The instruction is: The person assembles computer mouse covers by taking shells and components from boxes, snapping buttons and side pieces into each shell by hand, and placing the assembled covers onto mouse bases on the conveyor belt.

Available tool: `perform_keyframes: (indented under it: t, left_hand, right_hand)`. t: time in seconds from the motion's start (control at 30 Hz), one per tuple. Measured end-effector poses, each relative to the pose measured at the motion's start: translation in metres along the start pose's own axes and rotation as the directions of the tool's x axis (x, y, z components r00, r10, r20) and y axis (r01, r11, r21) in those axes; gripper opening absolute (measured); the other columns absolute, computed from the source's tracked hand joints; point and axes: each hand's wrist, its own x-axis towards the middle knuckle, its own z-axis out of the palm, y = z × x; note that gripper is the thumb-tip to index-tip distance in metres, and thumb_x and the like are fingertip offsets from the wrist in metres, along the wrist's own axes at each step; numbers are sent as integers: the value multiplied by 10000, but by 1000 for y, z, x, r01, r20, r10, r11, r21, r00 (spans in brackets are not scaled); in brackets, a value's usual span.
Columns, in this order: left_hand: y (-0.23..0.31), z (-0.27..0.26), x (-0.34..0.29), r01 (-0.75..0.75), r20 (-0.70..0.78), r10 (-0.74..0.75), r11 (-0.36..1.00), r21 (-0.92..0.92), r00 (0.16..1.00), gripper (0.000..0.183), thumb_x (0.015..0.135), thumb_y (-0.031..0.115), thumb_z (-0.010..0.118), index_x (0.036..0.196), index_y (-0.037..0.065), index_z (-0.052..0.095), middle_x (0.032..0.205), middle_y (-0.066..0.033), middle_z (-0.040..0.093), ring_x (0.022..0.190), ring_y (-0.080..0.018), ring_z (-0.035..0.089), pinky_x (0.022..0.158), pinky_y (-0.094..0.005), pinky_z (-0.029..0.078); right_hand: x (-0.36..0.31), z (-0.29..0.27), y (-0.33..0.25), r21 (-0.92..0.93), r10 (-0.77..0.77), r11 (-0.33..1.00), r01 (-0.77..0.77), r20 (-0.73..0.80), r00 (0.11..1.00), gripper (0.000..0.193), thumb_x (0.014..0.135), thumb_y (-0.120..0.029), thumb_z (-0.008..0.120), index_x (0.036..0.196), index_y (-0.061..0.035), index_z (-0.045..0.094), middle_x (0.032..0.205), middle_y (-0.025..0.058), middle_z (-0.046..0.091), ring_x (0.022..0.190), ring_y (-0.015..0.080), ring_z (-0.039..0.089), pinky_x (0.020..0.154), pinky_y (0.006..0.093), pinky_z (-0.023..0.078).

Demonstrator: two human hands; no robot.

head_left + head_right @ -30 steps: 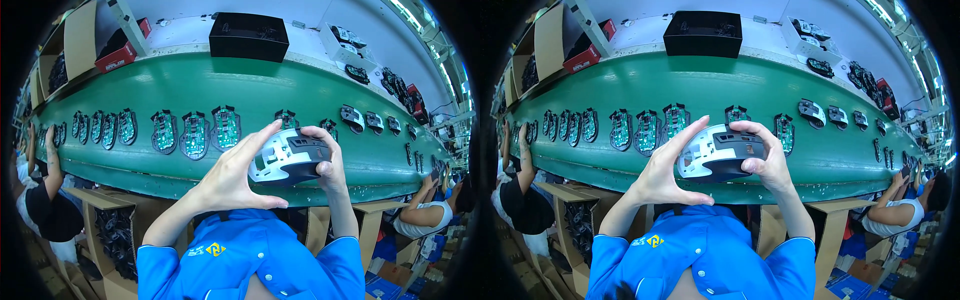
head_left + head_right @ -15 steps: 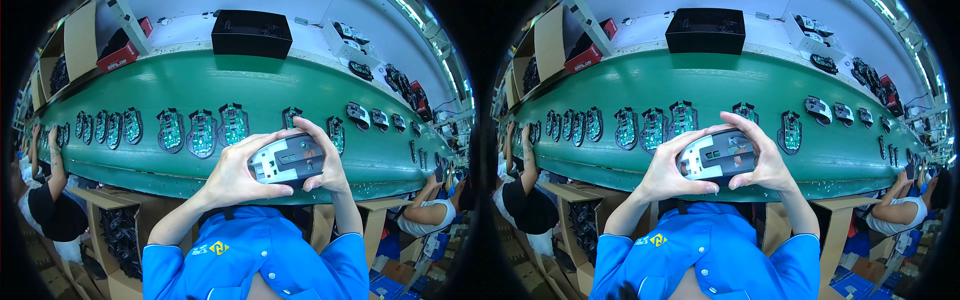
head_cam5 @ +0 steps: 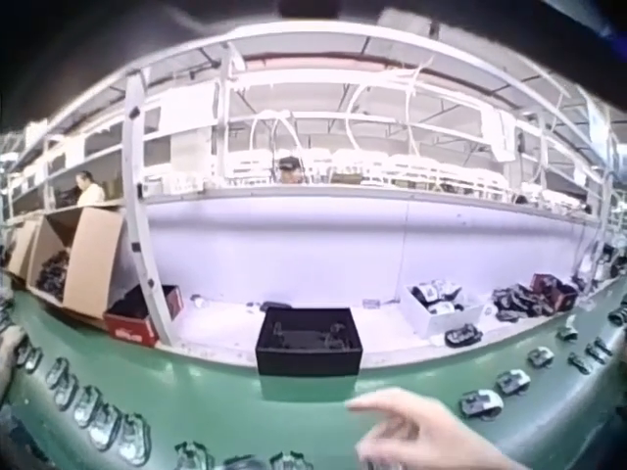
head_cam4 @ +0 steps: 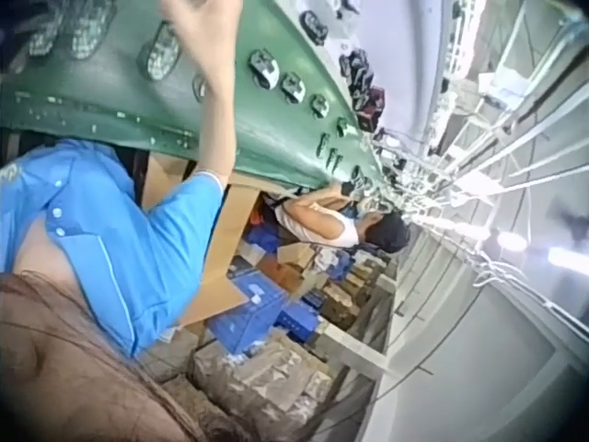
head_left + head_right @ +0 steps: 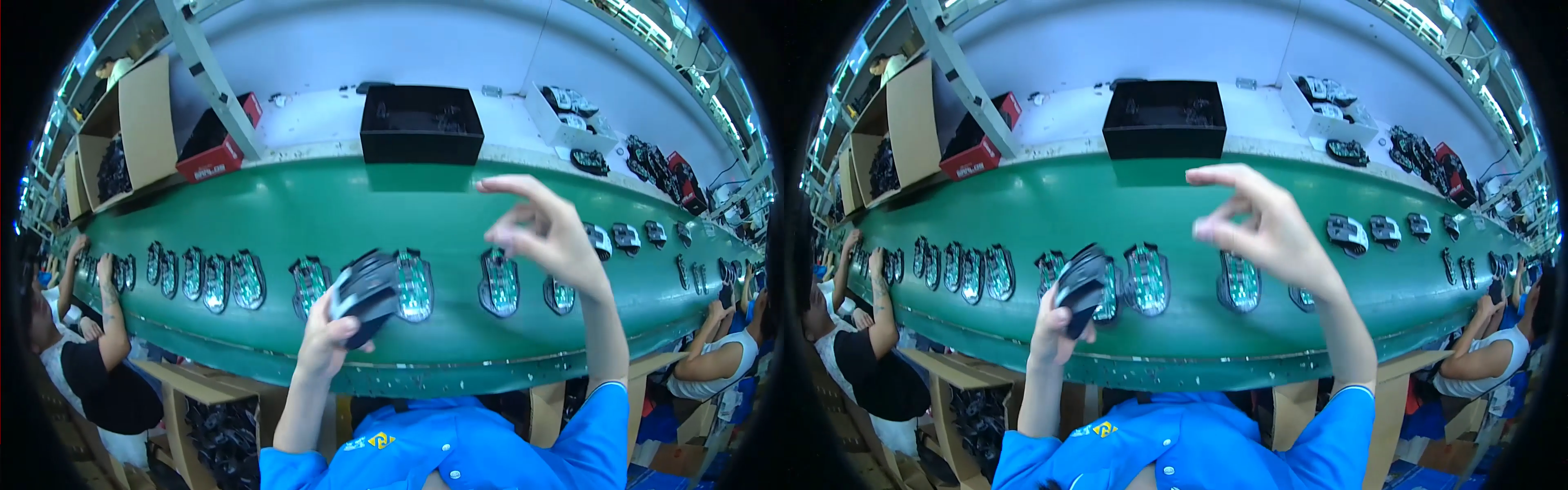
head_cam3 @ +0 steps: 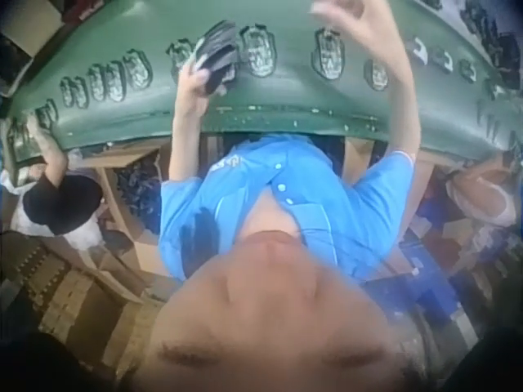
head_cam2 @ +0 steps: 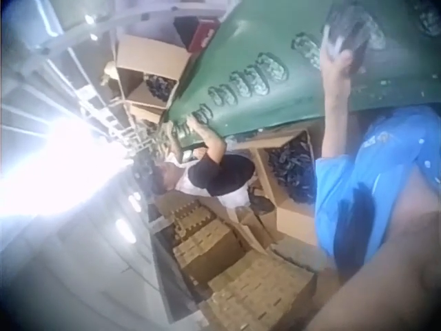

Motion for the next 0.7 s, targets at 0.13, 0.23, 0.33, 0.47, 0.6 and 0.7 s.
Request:
perform_keyframes:
  t: [0.13, 0.23, 0.33, 0.47, 0.6, 0.7]
  left_hand:
    - [-8, -33, -13, -122, -140, 134, 989, 89, 981, 855, 689, 471, 719, 1250, -87, 396, 1098, -159, 566, 523, -90, 495, 424, -229, 474]
    - [-10, -40, -14, -102, -204, 120, 990, 96, 972, 867, 639, 476, 755, 1201, -97, 429, 932, -130, 586, 504, -106, 519, 414, -239, 463]
    - [-5, -48, -10, -59, -239, 74, 996, 68, 968, 870, 597, 426, 785, 1198, -95, 432, 929, -119, 593, 613, -133, 593, 433, -242, 497]
    - [2, -65, -12, -38, -333, 53, 998, 51, 941, 845, 582, 352, 786, 1199, -105, 434, 953, -115, 602, 730, -146, 628, 474, -244, 528]
    - [10, -82, -23, -63, -386, 44, 997, -35, 921, 852, 608, 306, 784, 1251, -89, 389, 990, -120, 592, 746, -163, 622, 491, -260, 521]
    - [9, -96, -29, -29, -379, -23, 991, -130, 925, 789, 670, 230, 760, 1294, -50, 367, 1060, -100, 560, 837, -148, 593, 527, -269, 524]
  right_hand:
    - [104, -23, 57, -516, -253, 843, 149, -136, 958, 180, 829, -128, 620, 970, -28, 673, 887, 96, 678, 800, 162, 644, 668, 276, 512]
    - [194, -30, 122, -660, -166, 750, 31, -143, 976, 173, 781, -147, 637, 919, -67, 703, 823, 100, 683, 756, 211, 655, 702, 325, 518]
    - [261, -30, 154, -495, 137, 841, -219, -196, 971, 196, 773, -159, 640, 925, -53, 704, 781, 91, 673, 570, 166, 615, 503, 305, 527]
    - [320, -1, 159, -717, 323, 622, -313, -129, 938, 308, 764, -319, 681, 945, -70, 701, 798, 92, 675, 592, 212, 646, 518, 295, 541]
    - [351, 27, 155, -816, 476, 444, -370, -135, 869, 479, 740, -396, 702, 1002, 0, 640, 957, 168, 660, 694, 300, 671, 529, 398, 577]
    - [356, 35, 163, -771, 623, 453, -448, -86, 778, 452, 728, -323, 734, 1005, 12, 608, 969, 170, 646, 720, 293, 666, 523, 405, 573]
